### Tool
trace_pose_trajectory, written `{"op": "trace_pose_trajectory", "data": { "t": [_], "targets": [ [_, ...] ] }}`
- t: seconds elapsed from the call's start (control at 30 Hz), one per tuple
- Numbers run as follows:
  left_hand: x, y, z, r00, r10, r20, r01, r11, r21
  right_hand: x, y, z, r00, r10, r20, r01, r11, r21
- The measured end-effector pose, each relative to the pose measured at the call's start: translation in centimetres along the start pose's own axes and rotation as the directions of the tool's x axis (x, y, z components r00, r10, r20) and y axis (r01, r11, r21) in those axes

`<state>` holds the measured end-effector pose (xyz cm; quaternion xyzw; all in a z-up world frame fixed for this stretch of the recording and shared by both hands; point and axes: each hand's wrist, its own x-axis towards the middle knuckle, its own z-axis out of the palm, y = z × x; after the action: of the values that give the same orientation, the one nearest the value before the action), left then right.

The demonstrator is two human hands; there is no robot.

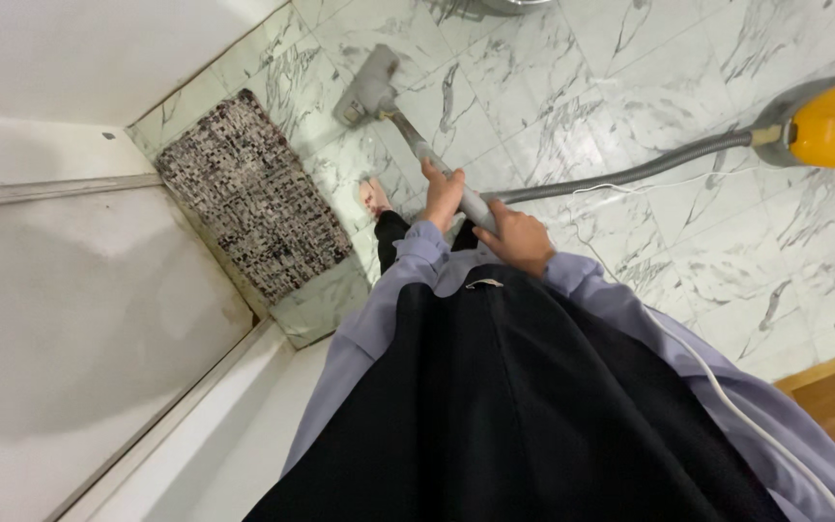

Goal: The person vacuums a tiled floor using a yellow canister vacuum cleaner with a long wand and floor head. They move the vacuum head back and forth across the floor, cleaning around a small rug and near a doorway.

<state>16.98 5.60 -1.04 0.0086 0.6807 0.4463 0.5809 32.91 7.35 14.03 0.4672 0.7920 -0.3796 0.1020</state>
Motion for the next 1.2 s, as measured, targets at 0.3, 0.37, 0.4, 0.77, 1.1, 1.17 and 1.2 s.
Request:
{"op": "trace_pose_trajectory", "data": {
  "t": [0.3, 0.37, 0.4, 0.77, 1.1, 1.17, 1.2],
  "targets": [
    [-1.5, -0.5, 4.1, 0.997, 0.083, 0.001, -0.080, 0.962, 0.260, -2.8, 2.1, -1.3, 0.993, 0.052, -0.106, -0.043, 0.996, 0.082],
    [-1.0, -0.9, 4.2, 1.000, 0.005, 0.010, -0.007, 0.973, 0.232, -2.6, 2.2, -1.2, 0.992, 0.099, -0.084, -0.093, 0.993, 0.070],
    [-0.5, -1.1, 4.1, 0.999, -0.033, 0.015, 0.029, 0.975, 0.219, -2.4, 2.2, -1.2, 0.990, 0.122, -0.073, -0.117, 0.991, 0.064],
    [2.9, 6.2, 1.7, 0.991, 0.105, 0.086, -0.124, 0.960, 0.251, 3.6, -2.1, -2.5, 0.979, 0.183, -0.087, -0.174, 0.979, 0.105],
    [9.2, 12.3, -2.3, 0.996, -0.019, 0.092, -0.003, 0.973, 0.230, 11.7, -6.8, -2.2, 0.976, 0.168, -0.141, -0.155, 0.983, 0.101],
    [10.6, 12.6, -3.1, 0.986, 0.109, 0.123, -0.137, 0.959, 0.250, 12.6, -8.0, -2.5, 0.971, 0.204, -0.124, -0.188, 0.974, 0.129],
    [11.0, 13.0, -3.4, 0.975, 0.173, 0.140, -0.204, 0.944, 0.258, 13.1, -8.6, -2.7, 0.968, 0.222, -0.116, -0.205, 0.968, 0.144]
  ]
}}
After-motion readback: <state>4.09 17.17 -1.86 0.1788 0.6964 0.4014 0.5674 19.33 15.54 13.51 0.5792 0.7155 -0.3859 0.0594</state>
